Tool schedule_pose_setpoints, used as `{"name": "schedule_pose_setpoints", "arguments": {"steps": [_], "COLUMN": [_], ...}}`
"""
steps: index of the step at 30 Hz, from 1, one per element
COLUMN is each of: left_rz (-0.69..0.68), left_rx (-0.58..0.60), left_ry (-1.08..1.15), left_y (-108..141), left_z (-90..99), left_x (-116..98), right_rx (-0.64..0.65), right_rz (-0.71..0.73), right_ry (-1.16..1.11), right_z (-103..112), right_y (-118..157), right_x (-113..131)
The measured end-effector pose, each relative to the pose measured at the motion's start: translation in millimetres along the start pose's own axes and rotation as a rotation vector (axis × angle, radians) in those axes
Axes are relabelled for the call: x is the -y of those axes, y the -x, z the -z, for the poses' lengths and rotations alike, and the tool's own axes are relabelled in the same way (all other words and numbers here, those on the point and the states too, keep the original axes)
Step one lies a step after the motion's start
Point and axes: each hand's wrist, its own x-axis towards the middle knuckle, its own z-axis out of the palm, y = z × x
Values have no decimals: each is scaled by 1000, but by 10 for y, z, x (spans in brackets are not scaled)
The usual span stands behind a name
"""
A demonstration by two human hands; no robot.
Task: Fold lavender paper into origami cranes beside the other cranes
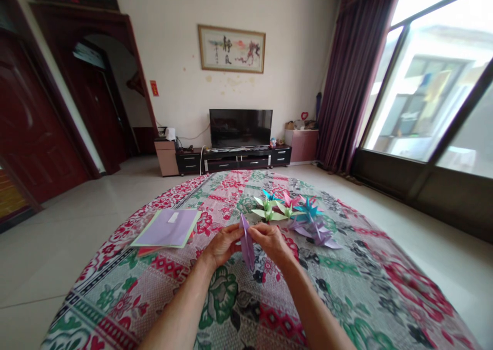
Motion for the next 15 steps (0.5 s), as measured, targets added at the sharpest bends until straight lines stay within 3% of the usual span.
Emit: {"name": "schedule_pose_setpoints", "arguments": {"steps": [5, 11, 15], "left_rz": [-14, -52, -53], "left_rx": [-12, -34, -49], "left_ry": [13, 109, 136], "left_y": [-14, -13, -15], "left_z": [20, 48, 59], "left_x": [12, 10, 12], "right_rx": [-61, 109, 99], "right_rz": [14, 45, 10], "right_ry": [62, -155, -223], "right_z": [-28, -88, -148], "right_y": [1, -4, -2], "right_x": [54, 66, 72]}}
